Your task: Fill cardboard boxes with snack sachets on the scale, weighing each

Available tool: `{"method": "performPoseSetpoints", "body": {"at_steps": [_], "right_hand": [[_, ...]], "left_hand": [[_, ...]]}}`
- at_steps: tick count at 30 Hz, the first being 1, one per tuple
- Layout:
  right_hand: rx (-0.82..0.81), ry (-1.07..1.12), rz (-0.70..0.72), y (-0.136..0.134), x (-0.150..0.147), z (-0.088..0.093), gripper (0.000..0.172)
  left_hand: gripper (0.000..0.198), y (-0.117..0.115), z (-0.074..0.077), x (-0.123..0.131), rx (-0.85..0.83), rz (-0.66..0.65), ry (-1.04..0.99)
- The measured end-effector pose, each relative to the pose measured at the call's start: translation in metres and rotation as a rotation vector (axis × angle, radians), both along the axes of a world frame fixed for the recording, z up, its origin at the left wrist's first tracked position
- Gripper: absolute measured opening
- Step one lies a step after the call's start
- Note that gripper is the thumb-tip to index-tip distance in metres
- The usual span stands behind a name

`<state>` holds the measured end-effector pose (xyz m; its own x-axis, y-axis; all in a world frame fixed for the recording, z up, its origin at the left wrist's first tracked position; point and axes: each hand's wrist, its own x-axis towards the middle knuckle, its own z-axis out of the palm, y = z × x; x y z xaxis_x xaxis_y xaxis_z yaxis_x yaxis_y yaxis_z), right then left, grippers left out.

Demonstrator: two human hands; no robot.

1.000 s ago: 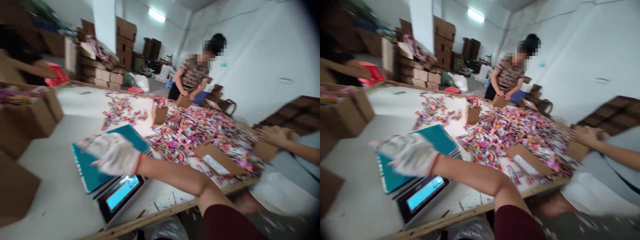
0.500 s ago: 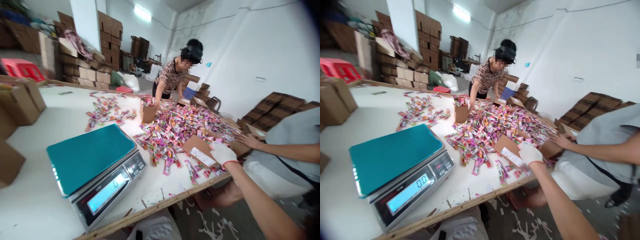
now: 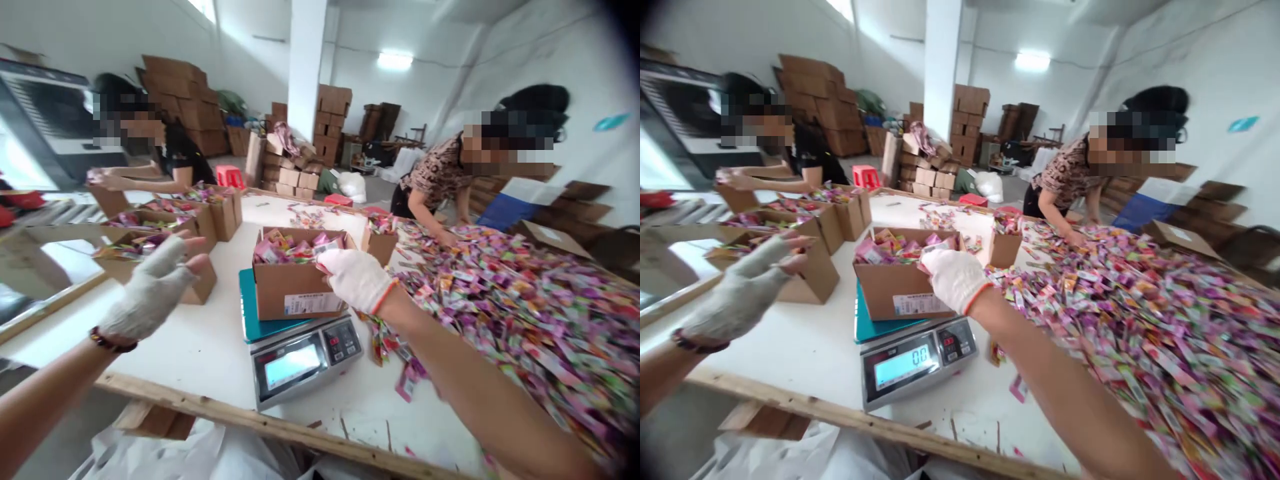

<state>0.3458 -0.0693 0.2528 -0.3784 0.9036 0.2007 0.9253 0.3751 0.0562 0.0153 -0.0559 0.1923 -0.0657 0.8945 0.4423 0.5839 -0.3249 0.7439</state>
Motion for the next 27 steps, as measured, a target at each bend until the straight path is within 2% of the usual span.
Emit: {"method": "performPoseSetpoints", "body": {"at_steps": [2,4,6,8,10,13,17,20,23,27], "right_hand": [[-0.012,0.005,0.075,0.017,-0.02,-0.004,0.02],[-0.018,0.021,0.116,0.024,-0.022,-0.005,0.026],[0.014,0.133,0.174,0.023,-0.011,-0.003,0.041],[0.076,0.369,0.248,0.016,0.006,0.001,0.054],[0.136,0.616,0.269,0.007,0.024,0.008,0.054],[0.189,0.752,0.208,0.0,0.04,0.018,0.055],[0.18,0.742,0.22,0.005,0.04,0.022,0.073],[0.17,0.672,0.242,0.008,0.028,0.021,0.081],[0.124,0.596,0.227,0.011,0.013,0.023,0.083],[0.053,0.411,0.175,0.027,-0.002,0.026,0.08]], "left_hand": [[0.069,-0.008,0.004,0.007,-0.071,-0.055,-0.054],[0.078,-0.012,0.009,0.018,-0.12,-0.101,-0.07],[0.085,-0.012,0.015,0.027,-0.107,-0.14,-0.078],[0.088,-0.01,0.021,0.033,-0.084,-0.171,-0.08],[0.085,-0.007,0.031,0.036,-0.042,-0.184,-0.074],[0.071,-0.003,0.052,0.039,0.075,-0.196,-0.043],[0.051,0.0,0.082,0.047,0.09,-0.112,0.033],[0.046,-0.002,0.097,0.056,0.108,-0.093,0.11],[0.05,-0.005,0.104,0.065,0.118,-0.116,0.169],[0.039,-0.003,0.103,0.079,0.142,-0.182,0.184]]}}
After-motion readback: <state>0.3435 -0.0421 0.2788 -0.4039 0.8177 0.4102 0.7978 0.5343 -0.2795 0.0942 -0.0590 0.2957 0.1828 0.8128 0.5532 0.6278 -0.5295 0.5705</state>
